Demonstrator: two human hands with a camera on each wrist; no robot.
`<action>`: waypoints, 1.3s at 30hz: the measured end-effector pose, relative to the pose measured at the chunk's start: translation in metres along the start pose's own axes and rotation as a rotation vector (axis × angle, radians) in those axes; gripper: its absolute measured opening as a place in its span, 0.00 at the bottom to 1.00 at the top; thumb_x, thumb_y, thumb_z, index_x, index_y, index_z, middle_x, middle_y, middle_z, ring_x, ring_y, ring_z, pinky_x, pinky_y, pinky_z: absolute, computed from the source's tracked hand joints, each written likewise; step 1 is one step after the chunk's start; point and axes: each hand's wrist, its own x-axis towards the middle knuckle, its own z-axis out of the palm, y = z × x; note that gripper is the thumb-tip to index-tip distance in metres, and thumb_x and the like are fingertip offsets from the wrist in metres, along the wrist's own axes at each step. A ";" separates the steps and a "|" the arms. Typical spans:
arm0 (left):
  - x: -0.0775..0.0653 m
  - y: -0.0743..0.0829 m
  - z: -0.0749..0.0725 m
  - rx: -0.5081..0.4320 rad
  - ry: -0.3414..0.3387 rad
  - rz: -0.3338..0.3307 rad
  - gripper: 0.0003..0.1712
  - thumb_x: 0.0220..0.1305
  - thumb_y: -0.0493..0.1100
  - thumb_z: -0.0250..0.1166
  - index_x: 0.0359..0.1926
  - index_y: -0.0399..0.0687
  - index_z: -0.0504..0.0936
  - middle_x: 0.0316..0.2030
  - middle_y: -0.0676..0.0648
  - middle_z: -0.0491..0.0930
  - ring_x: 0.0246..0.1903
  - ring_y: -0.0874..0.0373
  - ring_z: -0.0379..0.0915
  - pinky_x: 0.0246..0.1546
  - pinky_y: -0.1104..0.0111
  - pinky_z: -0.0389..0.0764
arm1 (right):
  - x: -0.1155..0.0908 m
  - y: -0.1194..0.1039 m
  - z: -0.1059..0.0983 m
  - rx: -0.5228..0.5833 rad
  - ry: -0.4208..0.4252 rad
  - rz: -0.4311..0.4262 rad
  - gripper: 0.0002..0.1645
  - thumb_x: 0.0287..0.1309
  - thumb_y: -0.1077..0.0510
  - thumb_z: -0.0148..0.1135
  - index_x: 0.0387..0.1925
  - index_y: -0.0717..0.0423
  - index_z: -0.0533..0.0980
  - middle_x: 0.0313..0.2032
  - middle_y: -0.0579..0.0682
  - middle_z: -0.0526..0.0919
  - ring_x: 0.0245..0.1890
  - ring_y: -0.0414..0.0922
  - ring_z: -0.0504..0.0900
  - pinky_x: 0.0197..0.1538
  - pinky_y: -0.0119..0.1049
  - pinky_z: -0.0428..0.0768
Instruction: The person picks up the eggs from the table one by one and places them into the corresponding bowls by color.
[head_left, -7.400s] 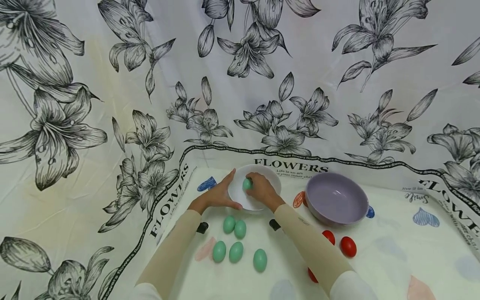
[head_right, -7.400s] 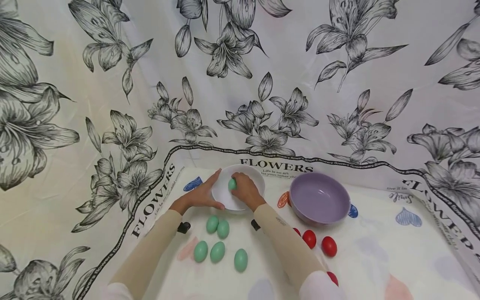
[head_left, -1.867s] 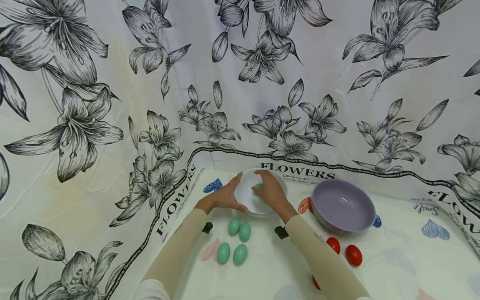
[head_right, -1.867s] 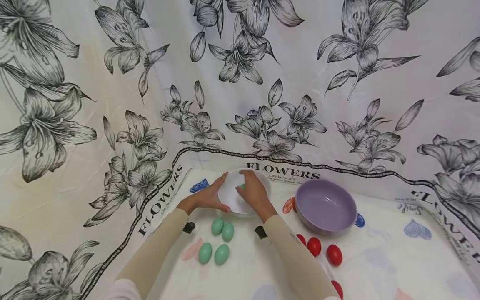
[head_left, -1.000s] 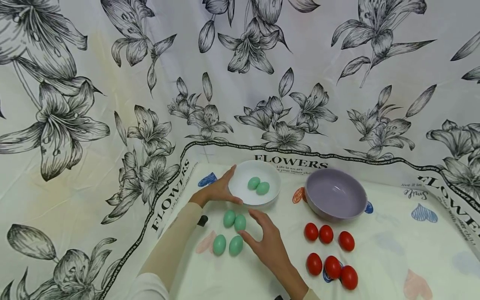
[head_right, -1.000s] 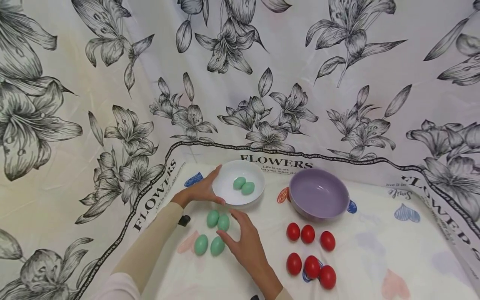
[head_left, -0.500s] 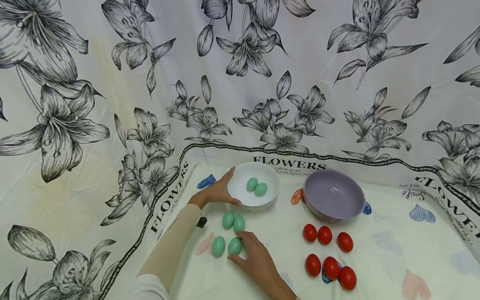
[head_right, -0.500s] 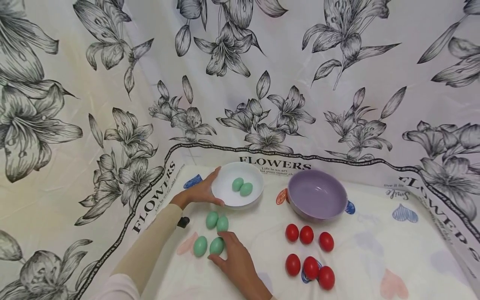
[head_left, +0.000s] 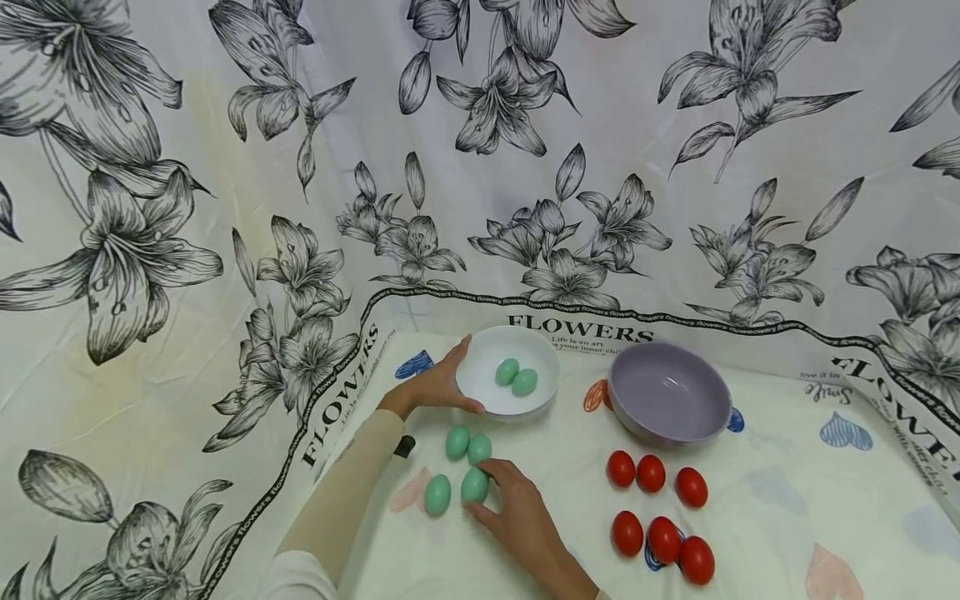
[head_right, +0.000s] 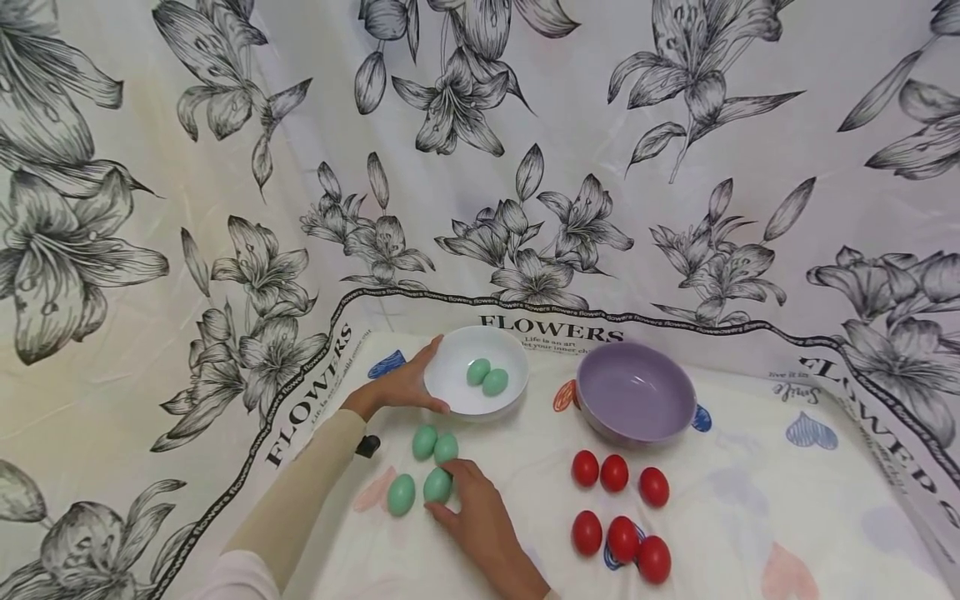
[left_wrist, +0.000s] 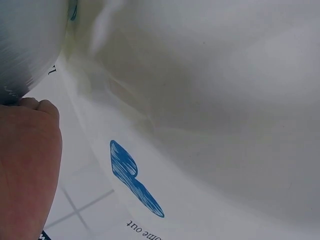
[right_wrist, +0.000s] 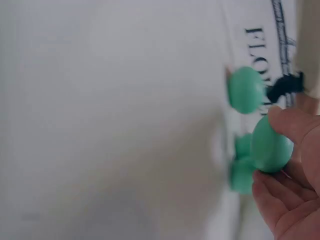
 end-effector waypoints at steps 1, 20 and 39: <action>0.000 -0.001 -0.001 0.007 0.000 -0.003 0.91 0.40 0.75 0.83 0.86 0.58 0.28 0.86 0.48 0.31 0.84 0.44 0.34 0.79 0.42 0.52 | 0.004 -0.004 -0.007 0.014 0.006 -0.002 0.36 0.58 0.49 0.81 0.66 0.52 0.78 0.61 0.42 0.81 0.61 0.41 0.83 0.63 0.40 0.82; -0.005 -0.009 0.000 0.014 -0.017 0.021 0.90 0.42 0.77 0.81 0.86 0.55 0.26 0.86 0.44 0.32 0.84 0.42 0.34 0.78 0.42 0.54 | 0.136 -0.009 -0.090 -0.078 0.175 -0.156 0.37 0.61 0.49 0.79 0.68 0.56 0.76 0.62 0.52 0.81 0.59 0.49 0.84 0.59 0.44 0.84; -0.001 -0.004 0.004 -0.005 -0.019 0.034 0.89 0.41 0.77 0.81 0.86 0.62 0.27 0.86 0.45 0.32 0.84 0.45 0.34 0.80 0.47 0.53 | 0.190 0.034 -0.051 -0.155 0.055 0.066 0.35 0.60 0.55 0.80 0.66 0.59 0.76 0.58 0.56 0.82 0.59 0.52 0.83 0.62 0.47 0.82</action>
